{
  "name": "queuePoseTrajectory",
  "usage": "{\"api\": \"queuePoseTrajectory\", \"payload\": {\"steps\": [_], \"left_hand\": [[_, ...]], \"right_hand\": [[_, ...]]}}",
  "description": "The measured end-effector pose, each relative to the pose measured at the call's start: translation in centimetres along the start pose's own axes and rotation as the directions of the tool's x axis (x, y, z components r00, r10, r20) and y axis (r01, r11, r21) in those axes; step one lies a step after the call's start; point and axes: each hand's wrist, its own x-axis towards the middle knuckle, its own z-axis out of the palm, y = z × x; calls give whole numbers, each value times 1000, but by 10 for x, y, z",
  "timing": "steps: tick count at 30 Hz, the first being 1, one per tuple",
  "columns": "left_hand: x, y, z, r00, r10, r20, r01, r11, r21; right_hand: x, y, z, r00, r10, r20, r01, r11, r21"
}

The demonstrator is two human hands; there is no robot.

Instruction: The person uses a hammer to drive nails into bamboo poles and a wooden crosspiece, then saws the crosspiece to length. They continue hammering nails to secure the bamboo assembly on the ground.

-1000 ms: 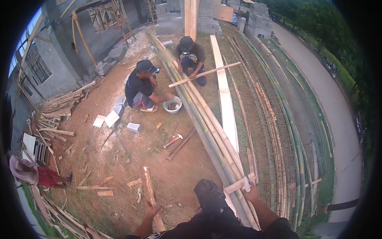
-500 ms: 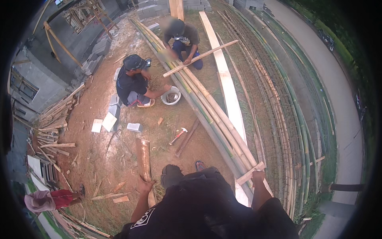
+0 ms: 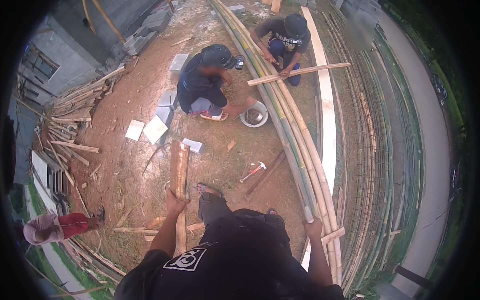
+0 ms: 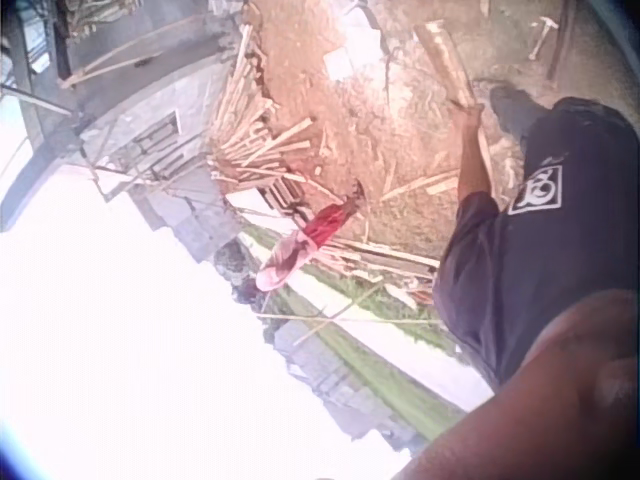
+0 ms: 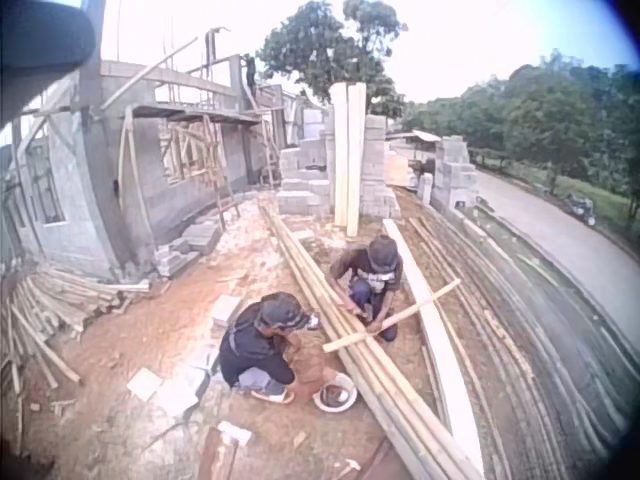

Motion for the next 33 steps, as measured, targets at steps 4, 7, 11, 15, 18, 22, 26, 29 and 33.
{"api": "queuePoseTrajectory", "payload": {"steps": [4, 7, 11, 15, 18, 22, 26, 29, 33], "left_hand": [[64, -54, -59, 997, 15, -79, -18, 999, -45], [100, -104, -94, 996, -51, -79, 40, 990, -133], [140, -121, -168, 989, -94, -116, 71, 980, -185], [192, -145, -207, 983, -105, -149, 78, 982, -174], [245, -132, -233, 992, -102, -69, 89, 983, -161], [333, -167, -241, 985, -161, -69, 148, 976, -160], [442, -182, -260, 977, -210, -24, 205, 967, -149], [510, -201, -309, 953, -301, -25, 298, 950, -92], [630, -167, -374, 949, -316, 2, 316, 949, -8]], "right_hand": [[21, -118, 77, 983, -20, 183, 0, 994, 111], [75, -190, 142, 976, 9, 217, -4, 1000, -24], [105, -331, 174, 933, 71, 353, -24, 990, -137], [115, -412, 218, 897, -108, 430, 164, 982, -96], [149, -431, 273, 871, -101, 481, 194, 970, -147], [195, -495, 365, 852, -15, 524, 258, 882, -394], [236, -580, 436, 837, -70, 543, 220, 951, -216], [255, -692, 477, 864, -67, 499, 102, 994, -42], [258, -848, 466, 843, -238, 482, 185, 970, 156]]}}
